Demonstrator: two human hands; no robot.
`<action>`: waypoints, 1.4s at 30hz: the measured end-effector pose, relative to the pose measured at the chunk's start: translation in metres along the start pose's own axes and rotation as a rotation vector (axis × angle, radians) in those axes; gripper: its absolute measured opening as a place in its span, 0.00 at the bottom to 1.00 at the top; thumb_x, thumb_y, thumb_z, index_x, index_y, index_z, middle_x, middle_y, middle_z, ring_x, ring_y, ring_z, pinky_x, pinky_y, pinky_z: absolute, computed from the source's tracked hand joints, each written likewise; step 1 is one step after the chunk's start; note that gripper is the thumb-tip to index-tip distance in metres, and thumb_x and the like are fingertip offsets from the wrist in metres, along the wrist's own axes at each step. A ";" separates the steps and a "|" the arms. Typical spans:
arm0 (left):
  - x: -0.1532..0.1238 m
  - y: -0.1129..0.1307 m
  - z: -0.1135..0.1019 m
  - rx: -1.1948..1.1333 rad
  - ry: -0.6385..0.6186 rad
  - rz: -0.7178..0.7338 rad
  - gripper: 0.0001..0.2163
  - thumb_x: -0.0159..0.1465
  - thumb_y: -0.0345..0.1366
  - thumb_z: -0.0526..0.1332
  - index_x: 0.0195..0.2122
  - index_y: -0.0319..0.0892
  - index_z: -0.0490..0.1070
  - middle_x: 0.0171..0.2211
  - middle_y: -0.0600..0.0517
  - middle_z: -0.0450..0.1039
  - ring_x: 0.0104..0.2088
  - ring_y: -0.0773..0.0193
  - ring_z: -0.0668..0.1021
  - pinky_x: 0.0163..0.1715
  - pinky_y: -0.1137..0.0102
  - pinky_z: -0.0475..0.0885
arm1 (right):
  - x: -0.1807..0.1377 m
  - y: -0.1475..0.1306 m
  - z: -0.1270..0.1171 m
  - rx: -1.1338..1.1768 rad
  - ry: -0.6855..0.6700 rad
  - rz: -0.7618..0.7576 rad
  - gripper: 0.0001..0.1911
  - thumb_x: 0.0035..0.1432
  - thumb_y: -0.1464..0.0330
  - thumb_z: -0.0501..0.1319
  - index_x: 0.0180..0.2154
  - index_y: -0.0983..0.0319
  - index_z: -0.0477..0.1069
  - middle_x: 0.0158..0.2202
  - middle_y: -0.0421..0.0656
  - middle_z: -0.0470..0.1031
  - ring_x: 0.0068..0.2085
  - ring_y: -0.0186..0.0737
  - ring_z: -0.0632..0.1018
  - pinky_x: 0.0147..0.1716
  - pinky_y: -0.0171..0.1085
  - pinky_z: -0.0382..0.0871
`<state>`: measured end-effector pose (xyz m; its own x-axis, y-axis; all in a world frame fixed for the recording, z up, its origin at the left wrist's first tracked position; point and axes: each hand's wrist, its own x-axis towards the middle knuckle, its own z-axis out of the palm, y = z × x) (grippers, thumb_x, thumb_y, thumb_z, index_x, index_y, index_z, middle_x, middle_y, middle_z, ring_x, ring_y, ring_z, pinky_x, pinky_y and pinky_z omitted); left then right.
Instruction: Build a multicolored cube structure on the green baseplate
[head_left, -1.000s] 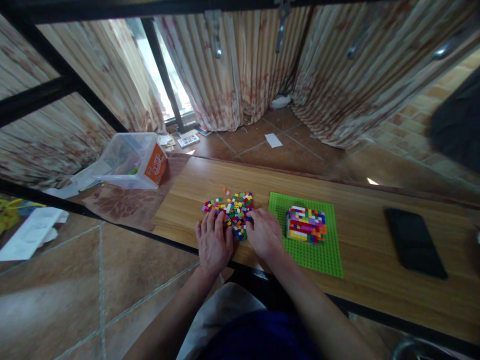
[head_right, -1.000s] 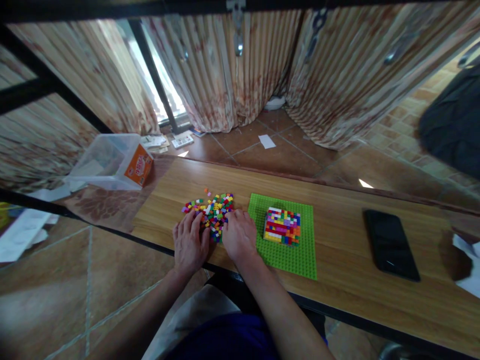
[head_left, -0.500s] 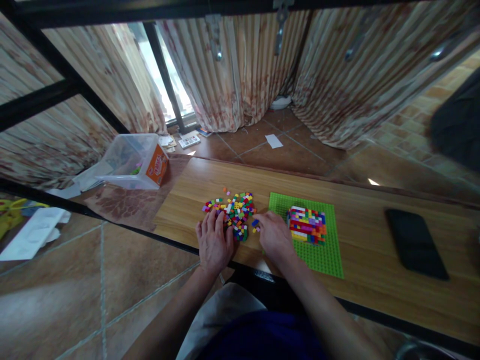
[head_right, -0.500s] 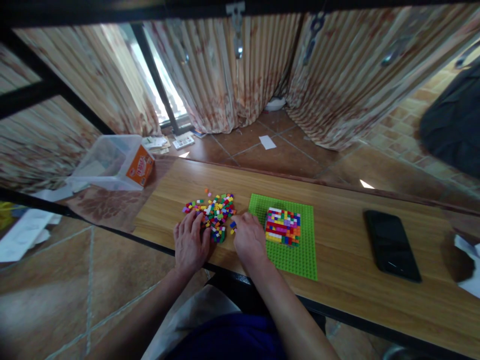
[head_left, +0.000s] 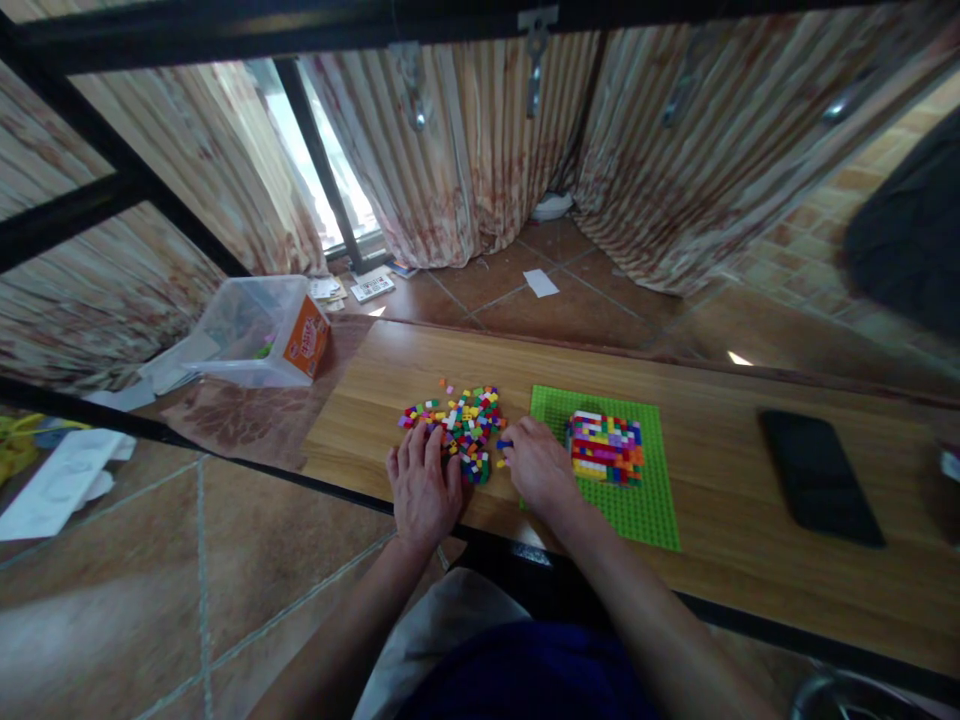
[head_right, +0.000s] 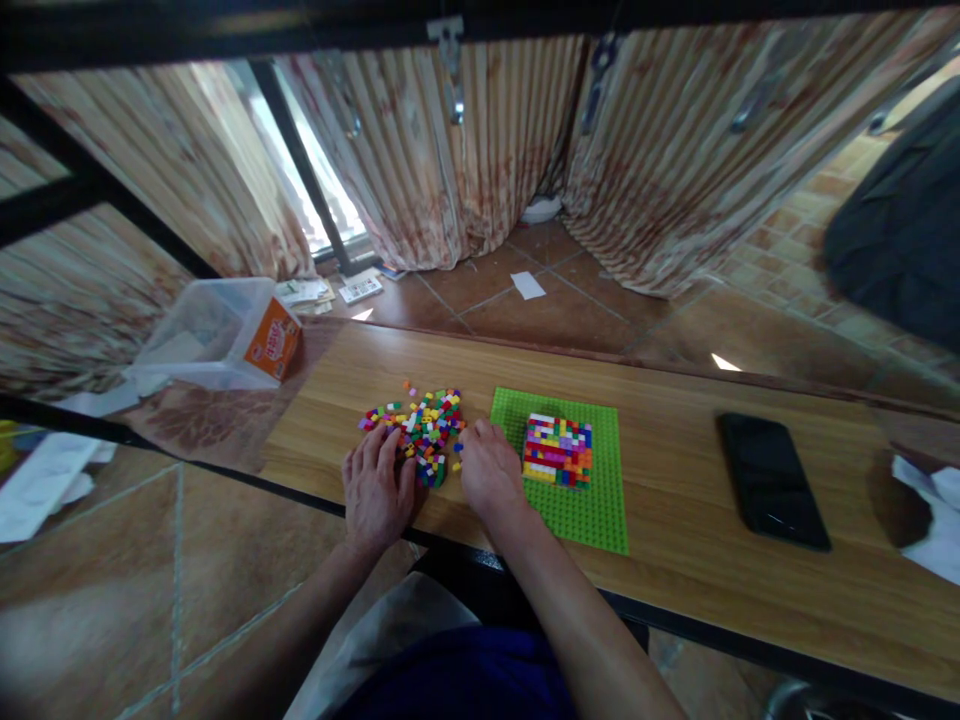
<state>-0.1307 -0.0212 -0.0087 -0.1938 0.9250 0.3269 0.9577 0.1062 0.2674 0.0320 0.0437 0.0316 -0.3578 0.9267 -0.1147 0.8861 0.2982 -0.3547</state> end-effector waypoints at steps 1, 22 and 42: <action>0.000 0.000 0.000 -0.002 0.000 0.001 0.21 0.68 0.40 0.55 0.60 0.39 0.66 0.63 0.40 0.65 0.63 0.47 0.66 0.62 0.50 0.57 | 0.000 0.000 0.001 -0.005 0.008 0.002 0.10 0.64 0.73 0.55 0.41 0.62 0.74 0.44 0.48 0.74 0.49 0.45 0.72 0.48 0.38 0.64; 0.001 -0.003 0.003 -0.024 0.023 0.017 0.21 0.68 0.41 0.54 0.60 0.39 0.66 0.63 0.38 0.65 0.63 0.47 0.66 0.62 0.51 0.56 | -0.075 0.024 -0.008 0.722 0.409 0.043 0.06 0.61 0.68 0.59 0.36 0.58 0.76 0.35 0.41 0.79 0.36 0.37 0.79 0.36 0.36 0.72; 0.002 -0.002 0.000 -0.019 0.020 0.032 0.21 0.69 0.42 0.53 0.60 0.39 0.66 0.63 0.37 0.65 0.63 0.47 0.66 0.62 0.52 0.56 | -0.074 0.086 -0.008 0.163 0.788 0.026 0.10 0.64 0.64 0.60 0.37 0.55 0.80 0.41 0.44 0.79 0.43 0.44 0.74 0.46 0.47 0.69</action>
<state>-0.1333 -0.0193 -0.0091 -0.1675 0.9202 0.3538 0.9594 0.0695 0.2734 0.1368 0.0020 0.0167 0.0296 0.8400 0.5417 0.8153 0.2932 -0.4993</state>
